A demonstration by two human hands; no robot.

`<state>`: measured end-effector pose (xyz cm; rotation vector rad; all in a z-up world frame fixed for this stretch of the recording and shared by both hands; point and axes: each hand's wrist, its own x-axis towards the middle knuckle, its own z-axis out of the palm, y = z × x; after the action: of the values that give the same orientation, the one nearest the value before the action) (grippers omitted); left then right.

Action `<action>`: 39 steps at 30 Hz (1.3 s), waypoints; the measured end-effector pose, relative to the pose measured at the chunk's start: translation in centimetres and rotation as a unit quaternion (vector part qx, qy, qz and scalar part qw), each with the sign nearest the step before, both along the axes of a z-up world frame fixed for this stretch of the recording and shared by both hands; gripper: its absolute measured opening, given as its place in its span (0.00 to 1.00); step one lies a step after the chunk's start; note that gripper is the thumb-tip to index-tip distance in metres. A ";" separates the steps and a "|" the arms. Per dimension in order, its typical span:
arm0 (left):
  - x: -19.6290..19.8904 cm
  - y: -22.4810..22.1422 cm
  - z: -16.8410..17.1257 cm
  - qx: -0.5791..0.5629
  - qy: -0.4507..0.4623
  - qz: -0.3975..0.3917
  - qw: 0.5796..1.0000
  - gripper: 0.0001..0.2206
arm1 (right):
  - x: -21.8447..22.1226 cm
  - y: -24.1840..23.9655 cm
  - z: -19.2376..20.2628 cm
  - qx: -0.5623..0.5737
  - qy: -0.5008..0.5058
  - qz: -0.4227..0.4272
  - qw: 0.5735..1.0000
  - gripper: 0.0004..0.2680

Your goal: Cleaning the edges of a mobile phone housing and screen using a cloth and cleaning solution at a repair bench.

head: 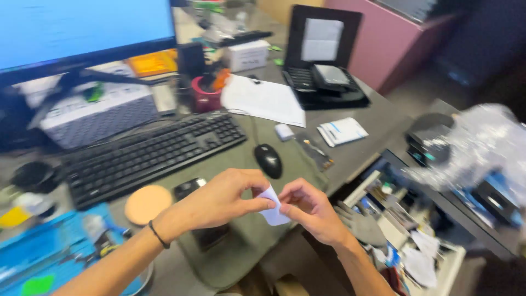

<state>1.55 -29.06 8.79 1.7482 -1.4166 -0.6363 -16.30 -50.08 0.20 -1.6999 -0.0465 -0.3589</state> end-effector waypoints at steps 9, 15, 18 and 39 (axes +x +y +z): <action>0.9 17.2 -0.7 0.001 -0.144 0.095 0.985 0.15 | 10.3 11.3 0.3 -0.028 0.016 0.236 0.971 0.04; -0.6 25.0 -2.2 0.036 -0.070 0.192 0.978 0.12 | 13.3 18.3 0.3 0.000 0.023 0.360 0.932 0.06; -1.3 27.6 -2.5 0.020 -0.012 0.226 0.974 0.10 | 14.7 20.8 0.3 -0.004 0.057 0.376 0.925 0.08; -2.7 33.3 -5.8 -0.181 0.441 0.527 0.703 0.18 | 31.6 30.1 -2.6 -0.364 -0.065 0.225 0.901 0.17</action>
<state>-1.15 4.25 3.00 1.2901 0.2109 -0.3743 15.33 -20.02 -2.43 -2.3204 -0.7428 -0.0986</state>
